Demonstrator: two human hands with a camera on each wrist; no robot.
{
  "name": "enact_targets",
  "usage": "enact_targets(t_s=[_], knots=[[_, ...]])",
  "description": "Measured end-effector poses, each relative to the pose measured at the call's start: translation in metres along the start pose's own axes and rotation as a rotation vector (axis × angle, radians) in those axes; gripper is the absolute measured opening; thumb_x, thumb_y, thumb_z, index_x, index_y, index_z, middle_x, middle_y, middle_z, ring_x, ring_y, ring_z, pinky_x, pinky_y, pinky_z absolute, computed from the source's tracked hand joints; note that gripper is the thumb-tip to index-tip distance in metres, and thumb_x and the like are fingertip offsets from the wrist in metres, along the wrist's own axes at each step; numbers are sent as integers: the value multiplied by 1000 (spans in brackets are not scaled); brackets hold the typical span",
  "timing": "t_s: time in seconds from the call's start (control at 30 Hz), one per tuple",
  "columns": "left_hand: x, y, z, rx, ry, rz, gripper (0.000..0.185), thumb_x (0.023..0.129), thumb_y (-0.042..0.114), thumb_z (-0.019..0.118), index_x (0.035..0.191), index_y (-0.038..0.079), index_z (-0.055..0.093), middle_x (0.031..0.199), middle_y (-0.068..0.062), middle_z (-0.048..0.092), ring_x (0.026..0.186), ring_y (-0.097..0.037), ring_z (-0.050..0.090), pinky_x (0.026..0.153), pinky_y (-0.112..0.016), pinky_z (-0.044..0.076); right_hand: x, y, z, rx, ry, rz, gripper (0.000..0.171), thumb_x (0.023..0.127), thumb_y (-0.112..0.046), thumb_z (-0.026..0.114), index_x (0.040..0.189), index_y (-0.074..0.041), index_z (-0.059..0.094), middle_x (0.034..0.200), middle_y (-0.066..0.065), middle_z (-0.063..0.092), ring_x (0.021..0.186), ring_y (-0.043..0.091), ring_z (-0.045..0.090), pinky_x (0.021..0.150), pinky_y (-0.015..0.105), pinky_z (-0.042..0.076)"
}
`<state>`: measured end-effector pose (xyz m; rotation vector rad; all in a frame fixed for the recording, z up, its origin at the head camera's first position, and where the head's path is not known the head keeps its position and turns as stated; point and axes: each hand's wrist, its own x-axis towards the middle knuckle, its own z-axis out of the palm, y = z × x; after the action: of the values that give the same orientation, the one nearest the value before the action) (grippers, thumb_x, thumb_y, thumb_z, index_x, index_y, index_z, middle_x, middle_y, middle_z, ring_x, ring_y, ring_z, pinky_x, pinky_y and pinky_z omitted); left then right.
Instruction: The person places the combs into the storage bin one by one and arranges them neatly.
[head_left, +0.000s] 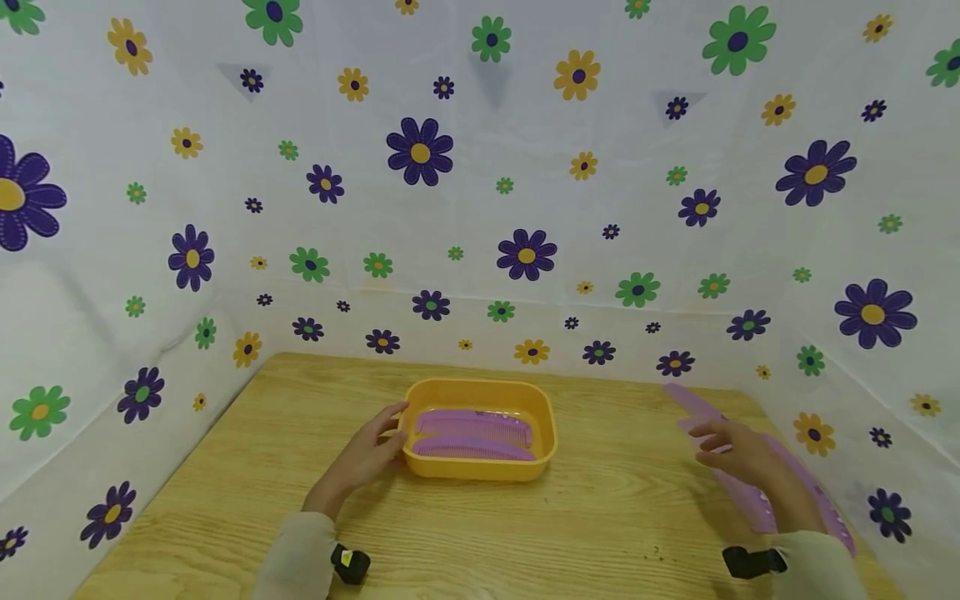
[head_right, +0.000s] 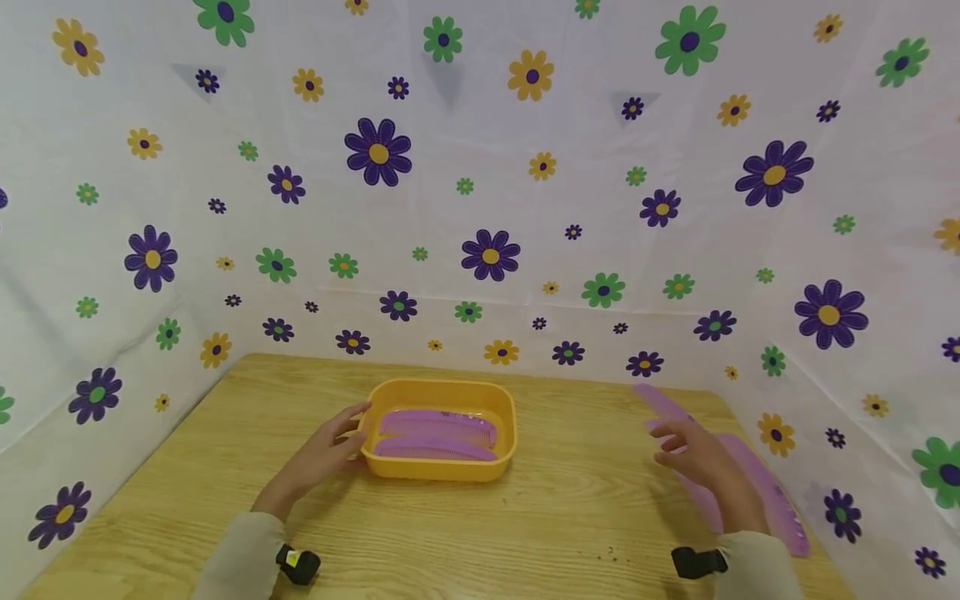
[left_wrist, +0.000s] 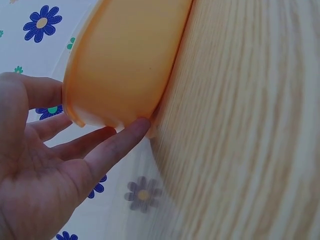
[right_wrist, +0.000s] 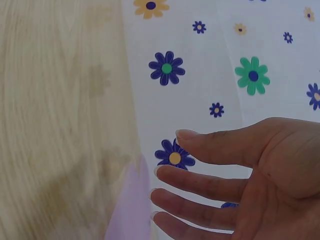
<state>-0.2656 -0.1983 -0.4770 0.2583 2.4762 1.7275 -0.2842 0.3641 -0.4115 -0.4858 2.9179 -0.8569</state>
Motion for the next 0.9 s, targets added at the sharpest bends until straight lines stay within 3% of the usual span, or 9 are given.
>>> enact_targets(t_s=[0.27,0.53,0.77,0.9], knots=[[0,-3,3,14,23,-23,56,109,13,49,162,10,31,159,-32,38,136,-49,55,96,-46,62,-11,20,-2,-78,41,20,34,95,-2,69,123,15,61,112,39,69,99,49,70,77,48,63],[-1,-5,2,16,41,-34,55,109,12,48,162,11,31,158,-31,40,134,-46,57,96,-44,62,-14,32,-7,-42,12,106,38,97,-4,66,126,18,57,116,42,65,103,53,67,79,54,62],[1,-3,1,29,38,-50,55,110,14,48,162,14,31,159,-30,38,134,-45,57,97,-44,62,-19,37,-8,-36,44,210,38,96,-4,66,126,17,56,119,43,62,107,55,64,81,54,61],[3,-2,1,31,34,-41,55,110,13,48,162,14,31,160,-30,38,134,-45,57,97,-44,62,-20,42,-8,-32,52,222,37,95,-2,66,124,18,56,117,44,63,106,56,63,81,54,61]])
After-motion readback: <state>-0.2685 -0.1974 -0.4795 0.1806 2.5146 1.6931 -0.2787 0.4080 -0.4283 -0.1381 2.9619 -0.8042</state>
